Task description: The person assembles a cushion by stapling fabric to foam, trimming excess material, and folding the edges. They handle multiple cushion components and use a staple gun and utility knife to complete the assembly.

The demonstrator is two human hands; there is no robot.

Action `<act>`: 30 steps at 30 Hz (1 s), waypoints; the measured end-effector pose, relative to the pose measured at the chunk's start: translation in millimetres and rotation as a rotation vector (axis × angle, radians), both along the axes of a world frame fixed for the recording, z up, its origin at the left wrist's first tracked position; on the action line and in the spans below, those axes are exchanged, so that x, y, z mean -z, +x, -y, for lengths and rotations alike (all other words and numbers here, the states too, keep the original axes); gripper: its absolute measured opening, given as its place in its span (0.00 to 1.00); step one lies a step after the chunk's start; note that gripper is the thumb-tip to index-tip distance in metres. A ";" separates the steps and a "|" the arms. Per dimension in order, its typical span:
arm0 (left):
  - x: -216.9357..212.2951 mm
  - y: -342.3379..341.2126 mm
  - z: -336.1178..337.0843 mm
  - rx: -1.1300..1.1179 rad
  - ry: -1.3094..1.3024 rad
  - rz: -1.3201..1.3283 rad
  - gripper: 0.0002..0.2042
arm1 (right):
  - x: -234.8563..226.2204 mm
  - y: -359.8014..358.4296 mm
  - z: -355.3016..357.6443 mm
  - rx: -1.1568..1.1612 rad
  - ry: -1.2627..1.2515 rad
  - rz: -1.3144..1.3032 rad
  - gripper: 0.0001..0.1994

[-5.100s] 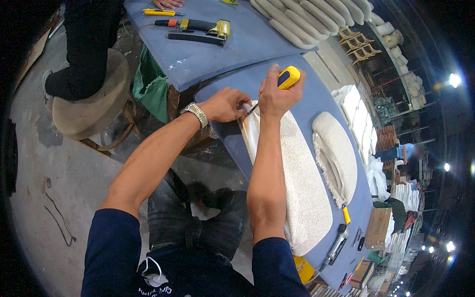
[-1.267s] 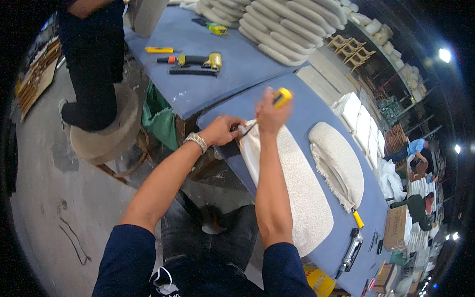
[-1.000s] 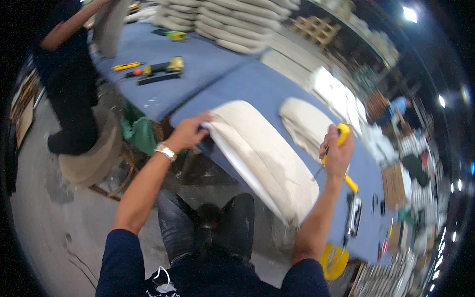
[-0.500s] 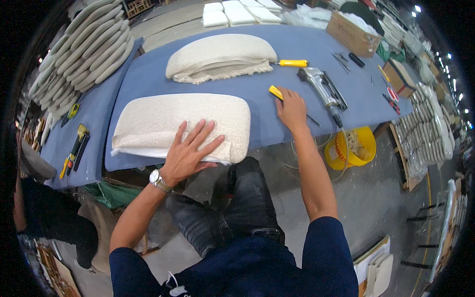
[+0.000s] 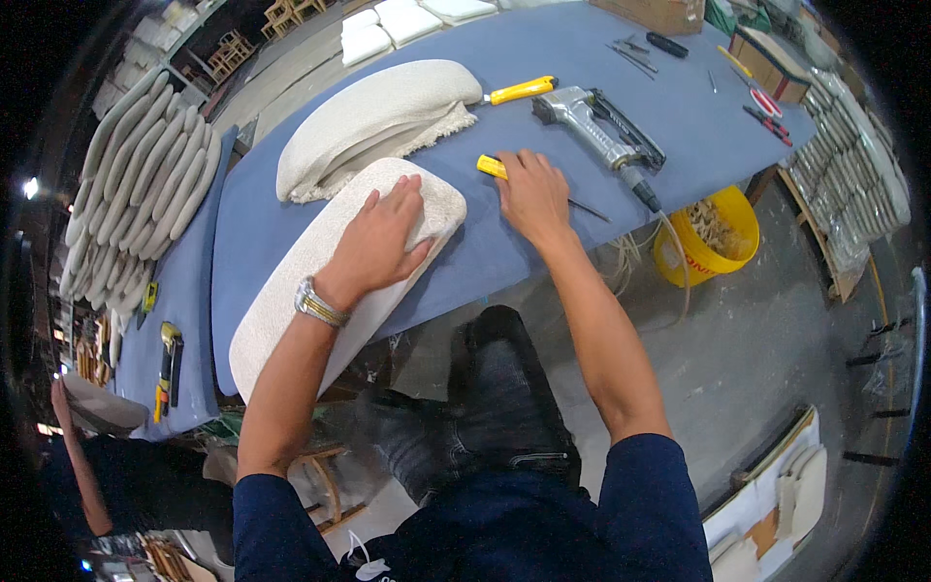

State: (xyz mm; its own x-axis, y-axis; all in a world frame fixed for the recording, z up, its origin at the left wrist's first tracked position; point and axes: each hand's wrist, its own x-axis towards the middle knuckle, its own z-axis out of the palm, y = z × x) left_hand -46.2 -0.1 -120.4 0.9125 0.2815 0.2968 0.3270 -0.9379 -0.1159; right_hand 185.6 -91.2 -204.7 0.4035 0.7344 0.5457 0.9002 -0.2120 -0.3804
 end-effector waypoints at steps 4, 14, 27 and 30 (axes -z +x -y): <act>-15.1 20.9 -11.4 0.043 -0.101 -0.129 0.28 | -2.2 -1.3 4.1 0.005 0.003 -0.016 0.16; -10.7 45.6 -37.0 0.092 -0.064 -0.195 0.18 | -129.1 -22.6 21.4 -0.074 0.557 -0.789 0.08; -19.1 39.5 -42.8 0.077 -0.195 -0.107 0.13 | -109.4 -71.6 -41.1 -0.704 0.981 -0.934 0.11; -17.6 45.5 -42.6 0.055 -0.149 -0.155 0.13 | -110.1 -70.5 -52.5 -0.692 0.996 -0.813 0.13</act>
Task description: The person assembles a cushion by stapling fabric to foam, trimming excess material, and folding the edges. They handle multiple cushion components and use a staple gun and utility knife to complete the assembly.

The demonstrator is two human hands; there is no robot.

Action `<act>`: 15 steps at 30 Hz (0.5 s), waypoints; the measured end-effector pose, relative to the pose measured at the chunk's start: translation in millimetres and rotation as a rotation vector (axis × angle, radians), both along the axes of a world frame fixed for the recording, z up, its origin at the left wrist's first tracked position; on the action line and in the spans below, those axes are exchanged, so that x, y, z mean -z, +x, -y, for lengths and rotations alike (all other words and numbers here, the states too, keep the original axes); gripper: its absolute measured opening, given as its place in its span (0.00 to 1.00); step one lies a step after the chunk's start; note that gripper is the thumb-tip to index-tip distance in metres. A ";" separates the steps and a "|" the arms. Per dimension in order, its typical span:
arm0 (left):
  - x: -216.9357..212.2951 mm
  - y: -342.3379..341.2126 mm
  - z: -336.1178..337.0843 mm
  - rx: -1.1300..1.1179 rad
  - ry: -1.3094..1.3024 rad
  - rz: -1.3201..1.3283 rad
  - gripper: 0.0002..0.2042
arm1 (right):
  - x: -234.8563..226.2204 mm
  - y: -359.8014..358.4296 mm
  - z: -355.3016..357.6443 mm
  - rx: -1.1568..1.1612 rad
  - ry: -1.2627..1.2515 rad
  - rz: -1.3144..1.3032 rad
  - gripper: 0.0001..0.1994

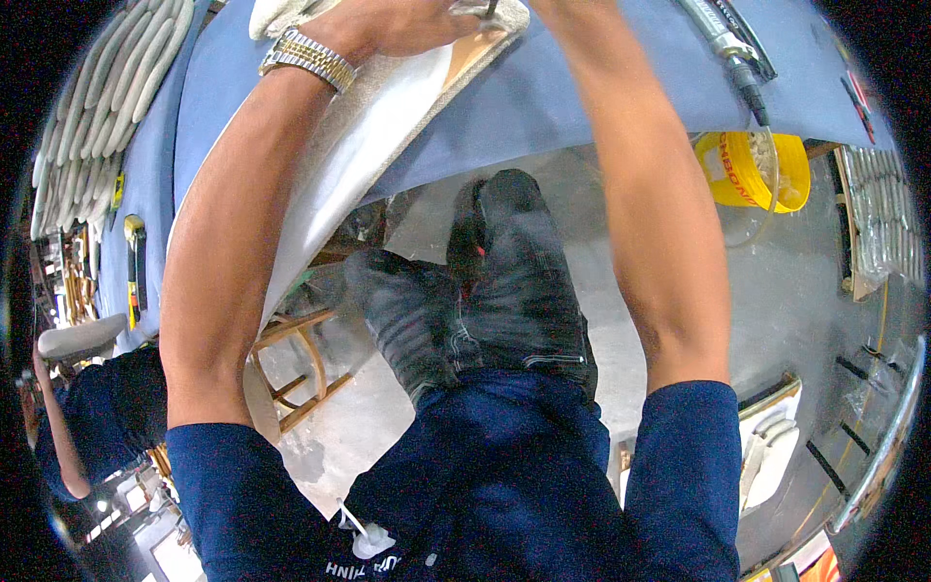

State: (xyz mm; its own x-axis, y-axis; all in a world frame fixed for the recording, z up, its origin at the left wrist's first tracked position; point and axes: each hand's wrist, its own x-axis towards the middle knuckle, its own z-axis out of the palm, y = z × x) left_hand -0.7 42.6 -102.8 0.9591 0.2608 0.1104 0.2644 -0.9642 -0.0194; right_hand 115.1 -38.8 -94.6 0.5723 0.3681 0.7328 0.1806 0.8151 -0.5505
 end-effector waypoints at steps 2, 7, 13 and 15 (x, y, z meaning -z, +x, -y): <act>9.1 -8.6 -5.0 -0.016 0.001 0.012 0.13 | 4.8 -7.3 -9.8 -0.004 -0.055 0.013 0.12; 2.3 -0.3 -2.1 0.044 0.035 -0.005 0.14 | 0.6 9.6 -22.5 0.377 -0.135 0.234 0.13; 37.1 -31.0 17.8 -0.168 -0.124 0.141 0.25 | 11.7 44.1 -92.7 1.038 -0.037 0.339 0.14; 58.0 -54.1 15.2 -0.060 -0.106 0.278 0.33 | -41.6 28.3 -3.1 0.118 -0.454 0.188 0.14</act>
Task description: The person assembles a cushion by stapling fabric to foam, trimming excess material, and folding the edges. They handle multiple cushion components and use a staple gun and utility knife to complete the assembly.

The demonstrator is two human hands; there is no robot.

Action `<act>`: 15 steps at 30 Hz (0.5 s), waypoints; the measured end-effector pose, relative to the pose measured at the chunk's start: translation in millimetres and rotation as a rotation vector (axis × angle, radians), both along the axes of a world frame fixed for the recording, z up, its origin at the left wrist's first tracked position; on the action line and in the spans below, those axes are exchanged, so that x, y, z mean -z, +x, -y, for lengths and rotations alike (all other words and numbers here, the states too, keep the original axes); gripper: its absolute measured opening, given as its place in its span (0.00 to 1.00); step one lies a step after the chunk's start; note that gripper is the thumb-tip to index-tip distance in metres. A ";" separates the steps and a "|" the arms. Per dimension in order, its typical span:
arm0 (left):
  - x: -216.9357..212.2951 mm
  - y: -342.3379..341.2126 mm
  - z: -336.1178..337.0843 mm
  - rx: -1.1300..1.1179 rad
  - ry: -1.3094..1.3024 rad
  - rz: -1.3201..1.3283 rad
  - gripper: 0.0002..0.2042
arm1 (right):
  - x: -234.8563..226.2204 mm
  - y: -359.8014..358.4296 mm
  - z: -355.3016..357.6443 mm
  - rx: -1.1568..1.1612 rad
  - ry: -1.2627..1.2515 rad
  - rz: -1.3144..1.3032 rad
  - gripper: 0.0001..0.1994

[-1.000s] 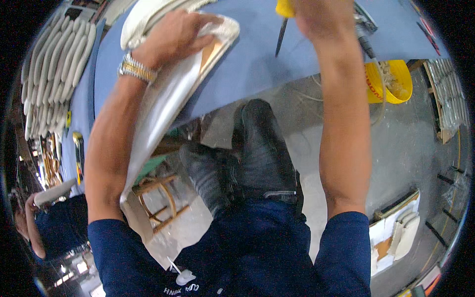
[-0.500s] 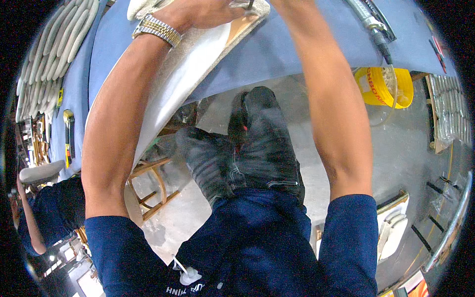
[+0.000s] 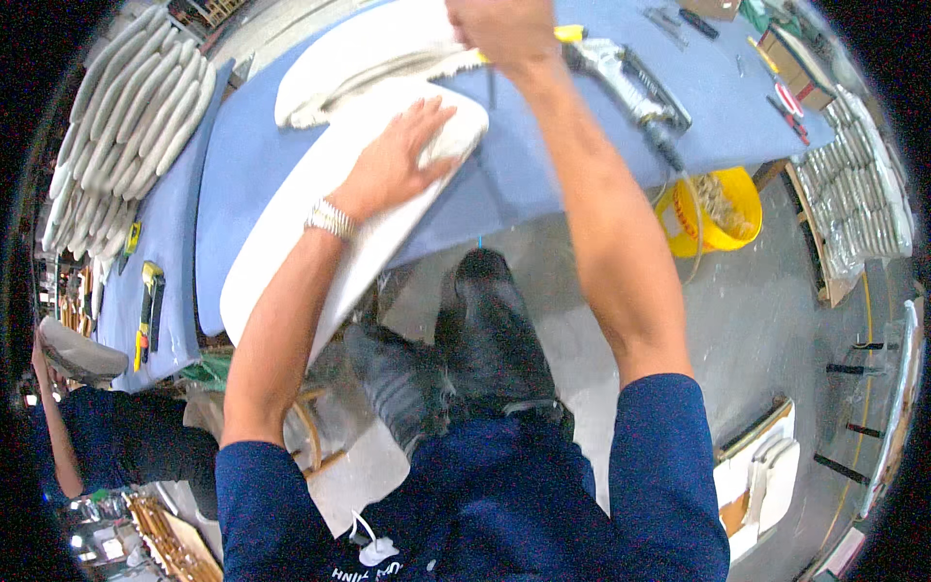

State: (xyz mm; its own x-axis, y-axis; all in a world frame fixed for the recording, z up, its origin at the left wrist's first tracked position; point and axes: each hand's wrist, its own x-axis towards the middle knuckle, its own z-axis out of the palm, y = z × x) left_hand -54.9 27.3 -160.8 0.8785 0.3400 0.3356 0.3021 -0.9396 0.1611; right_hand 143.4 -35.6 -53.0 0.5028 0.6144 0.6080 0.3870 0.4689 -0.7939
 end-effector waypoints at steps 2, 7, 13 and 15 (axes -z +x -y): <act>-12.9 4.8 14.0 0.020 -0.017 0.025 0.31 | -41.6 33.7 22.5 0.100 -0.156 0.123 0.17; -23.0 7.5 24.5 0.159 -0.041 0.114 0.18 | 2.6 188.5 -20.9 0.594 -0.180 0.922 0.24; -30.4 3.4 45.3 0.291 -0.253 0.191 0.11 | 82.6 291.4 -55.0 0.524 -0.674 0.783 0.20; -33.9 2.6 51.8 0.253 -0.365 0.170 0.12 | 90.1 300.3 -67.2 0.492 -0.825 0.879 0.21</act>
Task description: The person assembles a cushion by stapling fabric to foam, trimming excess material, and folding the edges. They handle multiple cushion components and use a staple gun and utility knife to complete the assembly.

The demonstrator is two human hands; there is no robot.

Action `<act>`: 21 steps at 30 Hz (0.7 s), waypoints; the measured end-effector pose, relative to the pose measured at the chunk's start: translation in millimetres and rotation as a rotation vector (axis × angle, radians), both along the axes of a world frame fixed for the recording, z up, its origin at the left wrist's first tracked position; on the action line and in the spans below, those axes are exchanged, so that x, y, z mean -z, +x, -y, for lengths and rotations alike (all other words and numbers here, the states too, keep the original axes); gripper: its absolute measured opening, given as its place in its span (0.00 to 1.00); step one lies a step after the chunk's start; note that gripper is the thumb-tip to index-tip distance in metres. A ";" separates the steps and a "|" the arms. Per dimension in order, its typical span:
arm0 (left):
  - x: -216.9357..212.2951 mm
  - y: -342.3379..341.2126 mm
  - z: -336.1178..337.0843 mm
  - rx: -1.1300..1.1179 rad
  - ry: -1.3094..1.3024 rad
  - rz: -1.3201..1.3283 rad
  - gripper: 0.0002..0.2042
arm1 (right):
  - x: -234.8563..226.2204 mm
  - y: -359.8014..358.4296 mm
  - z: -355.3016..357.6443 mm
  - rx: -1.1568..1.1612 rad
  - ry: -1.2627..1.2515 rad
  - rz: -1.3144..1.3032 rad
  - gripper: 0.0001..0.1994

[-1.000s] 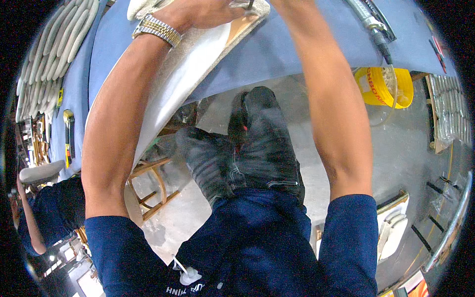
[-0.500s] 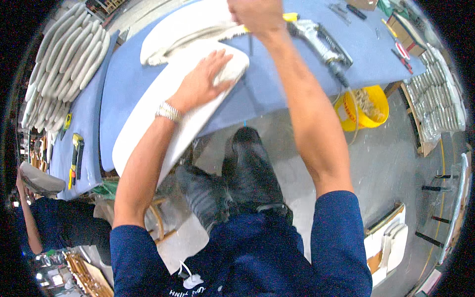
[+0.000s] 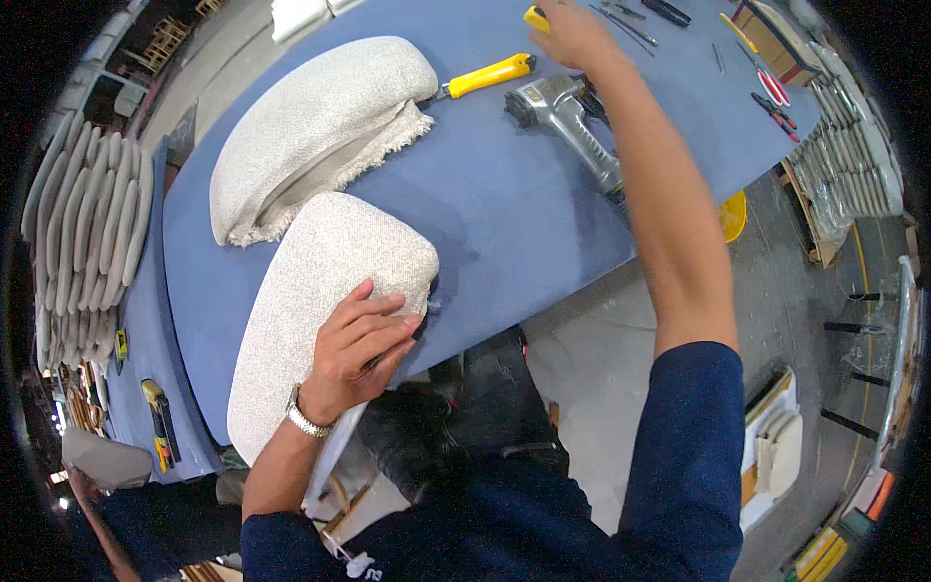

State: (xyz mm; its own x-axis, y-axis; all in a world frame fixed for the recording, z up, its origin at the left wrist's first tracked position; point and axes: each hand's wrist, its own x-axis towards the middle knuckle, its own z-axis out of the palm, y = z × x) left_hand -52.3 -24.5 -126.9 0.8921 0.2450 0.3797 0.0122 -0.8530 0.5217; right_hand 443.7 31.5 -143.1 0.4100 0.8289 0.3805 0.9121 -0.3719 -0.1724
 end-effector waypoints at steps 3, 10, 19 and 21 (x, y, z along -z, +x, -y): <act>-18.4 -3.1 13.5 -0.075 -0.305 -0.146 0.12 | -12.0 -40.0 11.1 -0.120 0.403 0.097 0.22; -56.0 -104.1 102.1 -0.846 -0.771 -0.208 0.17 | 12.2 -288.9 49.8 -0.493 -0.196 -0.997 0.28; 67.6 -291.5 77.8 -1.512 -1.197 0.252 0.29 | 35.8 -293.5 50.1 -0.221 -0.423 -1.186 0.51; 61.2 -295.2 61.5 -1.403 -1.401 0.337 0.29 | 29.7 -284.1 58.1 -0.249 -0.507 -1.228 0.48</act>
